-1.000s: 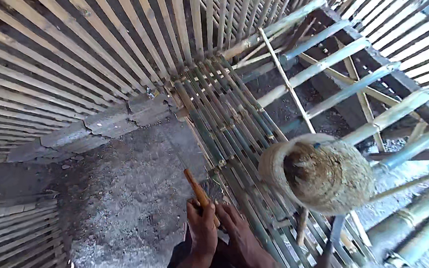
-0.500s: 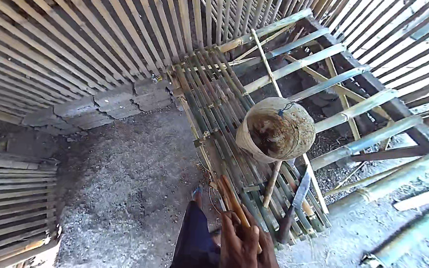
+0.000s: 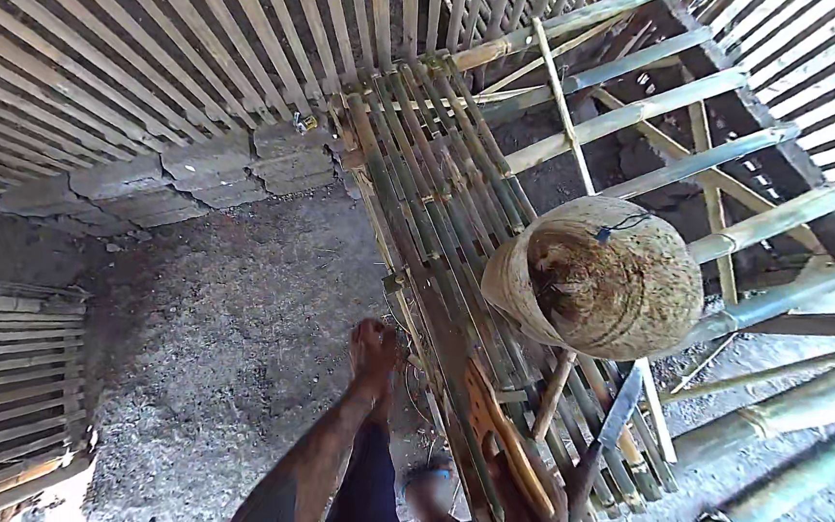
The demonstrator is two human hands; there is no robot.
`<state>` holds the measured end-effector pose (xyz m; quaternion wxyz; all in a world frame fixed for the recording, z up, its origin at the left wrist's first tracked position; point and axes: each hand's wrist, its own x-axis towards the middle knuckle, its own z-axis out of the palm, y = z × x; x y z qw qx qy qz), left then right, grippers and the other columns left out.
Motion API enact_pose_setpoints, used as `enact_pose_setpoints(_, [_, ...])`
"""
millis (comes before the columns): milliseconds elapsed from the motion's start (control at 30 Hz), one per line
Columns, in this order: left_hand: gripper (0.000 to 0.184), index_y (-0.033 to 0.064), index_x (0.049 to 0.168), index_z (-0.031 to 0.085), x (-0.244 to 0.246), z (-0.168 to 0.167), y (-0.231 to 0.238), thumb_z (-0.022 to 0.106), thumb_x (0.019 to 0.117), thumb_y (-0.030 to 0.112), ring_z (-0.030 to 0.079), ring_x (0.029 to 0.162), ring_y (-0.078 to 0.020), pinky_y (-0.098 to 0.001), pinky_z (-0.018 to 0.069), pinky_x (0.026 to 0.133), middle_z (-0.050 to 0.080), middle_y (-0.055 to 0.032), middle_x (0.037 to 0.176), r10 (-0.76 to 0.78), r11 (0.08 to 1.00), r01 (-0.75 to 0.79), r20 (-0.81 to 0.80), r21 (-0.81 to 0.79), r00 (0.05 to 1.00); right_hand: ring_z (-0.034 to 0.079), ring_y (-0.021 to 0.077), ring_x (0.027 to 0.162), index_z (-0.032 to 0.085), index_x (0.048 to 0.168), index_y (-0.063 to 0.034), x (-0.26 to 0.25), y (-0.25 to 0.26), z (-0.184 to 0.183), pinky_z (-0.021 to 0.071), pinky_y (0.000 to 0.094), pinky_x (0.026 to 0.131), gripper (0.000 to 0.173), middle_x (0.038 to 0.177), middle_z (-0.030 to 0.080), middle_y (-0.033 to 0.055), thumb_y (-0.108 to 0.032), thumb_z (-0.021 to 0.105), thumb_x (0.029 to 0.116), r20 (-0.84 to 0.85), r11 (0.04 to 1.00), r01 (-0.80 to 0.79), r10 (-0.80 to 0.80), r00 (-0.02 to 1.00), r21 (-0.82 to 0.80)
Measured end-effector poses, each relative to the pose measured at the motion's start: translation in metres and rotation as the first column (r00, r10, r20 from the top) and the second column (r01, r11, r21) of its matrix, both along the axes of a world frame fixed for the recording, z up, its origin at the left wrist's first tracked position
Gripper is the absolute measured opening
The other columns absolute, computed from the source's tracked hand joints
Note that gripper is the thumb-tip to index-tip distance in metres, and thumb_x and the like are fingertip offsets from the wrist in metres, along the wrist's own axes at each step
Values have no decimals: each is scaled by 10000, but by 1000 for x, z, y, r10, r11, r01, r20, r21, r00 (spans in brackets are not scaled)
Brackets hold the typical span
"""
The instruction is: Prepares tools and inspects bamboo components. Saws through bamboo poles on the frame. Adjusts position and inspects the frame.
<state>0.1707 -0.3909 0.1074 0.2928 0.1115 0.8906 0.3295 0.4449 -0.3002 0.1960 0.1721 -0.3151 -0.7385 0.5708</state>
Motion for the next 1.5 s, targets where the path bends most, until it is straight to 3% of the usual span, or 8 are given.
enact_pose_setpoints(200, [449,58,1408,584,-94,-102,64,503,1067,338,489,1406,-373,-566,393,1159,568,-199,1456,-153,969,138,-57,-207,987,699,38,805,536,1393,112,30,-1,-54,607,258,801,566,930,740,119,-323,603,1038,53,985,-91,83,995,149])
enact_pose_setpoints(367, [371,99,1240,677,-101,-151,95,445,1082,341,685,1090,-398,-666,525,898,720,-185,1149,-217,955,210,-10,-210,976,689,35,817,518,1388,145,45,3,-77,597,252,824,565,915,728,114,-297,599,1045,4,988,-129,129,992,82])
enact_pose_setpoints(500, [392,95,1256,665,-99,-156,102,407,1096,342,692,1079,-397,-664,525,906,722,-191,1145,-126,971,127,17,-203,992,674,28,854,524,1261,254,25,15,-51,520,173,885,590,907,710,209,-254,629,981,52,981,-148,142,988,127])
enact_pose_setpoints(633, [479,68,1187,678,-98,-160,102,395,1092,443,687,1042,-432,-687,518,857,716,-227,1082,-134,969,124,-32,-213,990,724,103,875,498,1385,186,64,4,-106,594,296,886,606,992,746,188,-284,614,1020,44,986,-152,149,988,75])
enact_pose_setpoints(767, [518,65,1145,702,-107,-148,104,382,1082,466,668,1118,-420,-679,489,922,716,-219,1119,-259,918,225,-63,-326,964,713,85,818,454,1416,194,68,18,-112,606,291,831,667,961,744,151,-284,638,989,25,975,-189,193,981,-119])
enact_pose_setpoints(867, [514,88,1156,713,-110,-148,108,353,1089,448,680,1103,-430,-693,505,882,723,-221,1119,-283,905,252,-43,-343,958,724,161,973,346,1467,210,71,27,-122,605,348,926,695,1092,713,193,-202,629,983,-47,931,-244,241,969,-272])
enact_pose_setpoints(1000, [496,101,1125,728,-108,-163,107,340,1090,408,694,1043,-423,-682,509,849,737,-202,1047,-237,935,202,-88,-293,968,691,88,785,422,1450,171,68,25,-125,603,294,803,683,934,722,157,-312,615,1007,-3,959,-241,243,970,-146])
enact_pose_setpoints(1500, [473,86,990,739,-104,-175,105,376,1066,378,710,892,-428,-671,517,744,734,-196,899,-220,955,166,-210,-248,953,728,163,845,476,1418,167,56,29,-133,607,352,844,611,978,736,209,-261,623,1007,41,959,-281,282,958,-23])
